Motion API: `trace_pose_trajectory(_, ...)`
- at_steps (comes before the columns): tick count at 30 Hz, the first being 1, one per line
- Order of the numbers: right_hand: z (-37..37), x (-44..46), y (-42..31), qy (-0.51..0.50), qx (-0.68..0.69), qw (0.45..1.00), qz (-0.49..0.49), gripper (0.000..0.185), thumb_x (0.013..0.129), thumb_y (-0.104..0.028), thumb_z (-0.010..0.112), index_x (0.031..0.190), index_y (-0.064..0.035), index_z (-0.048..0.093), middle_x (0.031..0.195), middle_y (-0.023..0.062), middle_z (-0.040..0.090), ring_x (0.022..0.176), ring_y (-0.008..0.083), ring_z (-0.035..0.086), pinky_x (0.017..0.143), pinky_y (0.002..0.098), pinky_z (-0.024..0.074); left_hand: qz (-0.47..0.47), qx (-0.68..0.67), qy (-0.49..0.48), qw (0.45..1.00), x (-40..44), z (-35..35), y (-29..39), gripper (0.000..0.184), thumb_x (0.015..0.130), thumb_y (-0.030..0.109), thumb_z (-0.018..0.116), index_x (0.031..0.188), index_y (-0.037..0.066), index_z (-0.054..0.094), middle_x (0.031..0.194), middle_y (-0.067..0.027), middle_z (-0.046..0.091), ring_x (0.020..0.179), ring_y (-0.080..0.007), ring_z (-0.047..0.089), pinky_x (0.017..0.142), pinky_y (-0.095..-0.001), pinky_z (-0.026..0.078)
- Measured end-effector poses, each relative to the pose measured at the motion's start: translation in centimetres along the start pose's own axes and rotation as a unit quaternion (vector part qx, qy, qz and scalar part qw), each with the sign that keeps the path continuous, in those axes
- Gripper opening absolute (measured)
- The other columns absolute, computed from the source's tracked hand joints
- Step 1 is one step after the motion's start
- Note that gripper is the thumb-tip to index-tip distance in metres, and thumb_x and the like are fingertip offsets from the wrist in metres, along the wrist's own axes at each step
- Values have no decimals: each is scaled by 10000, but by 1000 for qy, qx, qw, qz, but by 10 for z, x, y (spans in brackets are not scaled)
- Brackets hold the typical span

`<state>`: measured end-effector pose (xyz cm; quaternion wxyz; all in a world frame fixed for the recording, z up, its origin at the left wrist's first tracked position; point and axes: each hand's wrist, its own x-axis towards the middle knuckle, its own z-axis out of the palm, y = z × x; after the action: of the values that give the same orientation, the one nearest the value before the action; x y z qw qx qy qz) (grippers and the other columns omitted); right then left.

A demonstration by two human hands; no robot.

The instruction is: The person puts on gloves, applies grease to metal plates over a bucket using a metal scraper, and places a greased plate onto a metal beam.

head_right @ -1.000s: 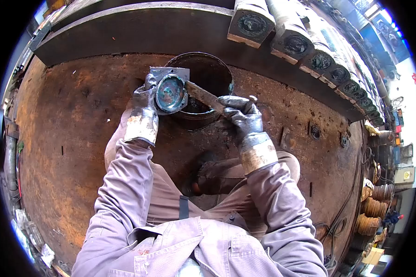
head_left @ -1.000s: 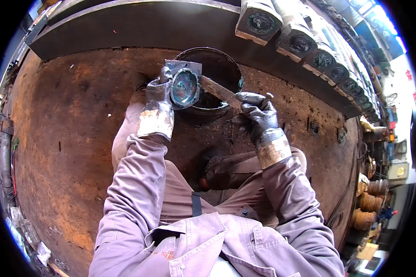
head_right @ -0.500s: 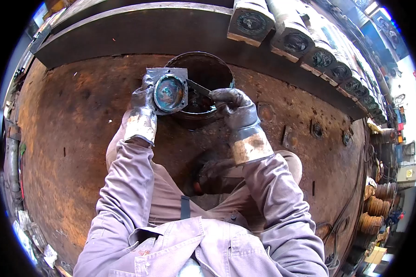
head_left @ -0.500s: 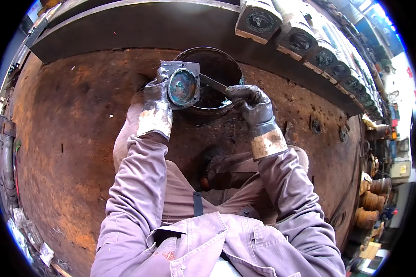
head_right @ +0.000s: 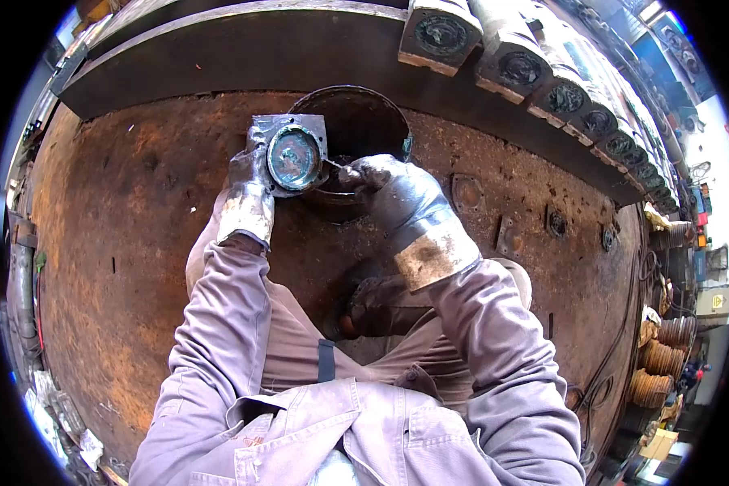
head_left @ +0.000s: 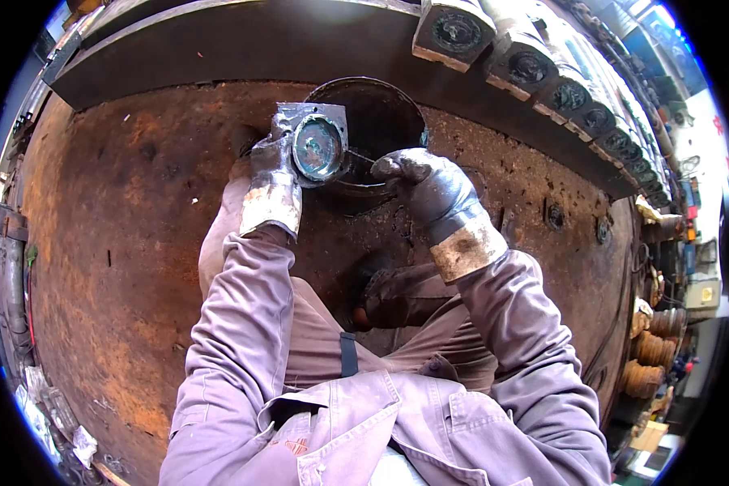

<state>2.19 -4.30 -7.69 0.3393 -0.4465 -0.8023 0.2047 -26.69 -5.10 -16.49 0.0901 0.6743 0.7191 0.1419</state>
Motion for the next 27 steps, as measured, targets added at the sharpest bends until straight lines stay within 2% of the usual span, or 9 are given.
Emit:
trace_pose_trajectory(3,-7,-7,-29,-31,-43,999,12,352,824,117,697,1092,-90,793,1048,105,783,973,263,760,856,352,606,-26,7,-17,999,3,0,1,298,1006,331,579,1129,100,722,1052,-213,753,980,-422,723,871,-551,571)
trace_pose_trajectory(9,-9,-17,-32,-72,53,995,36,340,790,106,737,1077,-69,786,1049,108,784,986,254,758,876,344,600,-30,28,-25,999,-1,-10,10,314,1015,341,564,1171,115,716,1073,-221,752,1003,-424,727,887,-548,576)
trace_pose_trajectory(11,-8,-14,-25,-66,115,991,-17,357,780,164,697,1060,-46,768,1073,113,781,1011,242,754,897,347,599,-22,22,-11,999,-3,-11,11,315,1015,340,565,1175,114,715,1085,-220,752,1010,-426,727,889,-546,577)
trace_pose_trajectory(14,-20,1,-26,-24,279,960,24,343,790,209,609,984,-31,759,1008,91,759,981,205,729,894,326,582,-28,17,-3,999,-1,-4,7,308,1012,331,574,1179,113,714,1099,-220,750,1018,-427,726,891,-545,577)
trace_pose_trajectory(15,-25,7,-18,-15,273,962,-14,367,783,231,582,986,-24,750,1011,84,759,978,187,722,884,316,580,-40,16,-9,999,1,-2,6,301,1008,322,582,1179,112,713,1102,-219,750,1020,-426,726,890,-546,576)
trace_pose_trajectory(18,-21,13,10,-1,279,958,64,288,886,161,634,1073,-27,745,1091,68,759,1012,141,707,888,280,576,-50,2,-35,998,-2,-23,19,301,1012,316,580,1171,103,721,1111,-224,749,1041,-417,724,907,-542,575)
trace_pose_trajectory(21,-5,14,22,31,281,958,43,347,843,218,589,1031,-26,748,1030,73,761,969,156,724,868,292,589,-45,6,-48,998,0,-21,16,303,1016,316,573,1167,103,727,1121,-224,749,1051,-414,724,910,-536,577)
trace_pose_trajectory(25,4,11,26,36,282,957,56,327,853,210,617,1053,-18,742,1059,77,765,995,162,731,896,302,594,-52,8,-27,998,2,-4,7,259,1009,295,587,1104,89,713,1075,-208,739,1009,-418,710,873,-553,561)
trace_pose_trajectory(27,0,8,25,13,281,958,52,339,859,189,619,1083,-31,746,1095,68,765,1005,150,719,898,294,582,-49,17,-29,998,2,-6,7,292,1002,308,590,1153,98,726,1105,-212,751,1036,-414,724,895,-538,579)
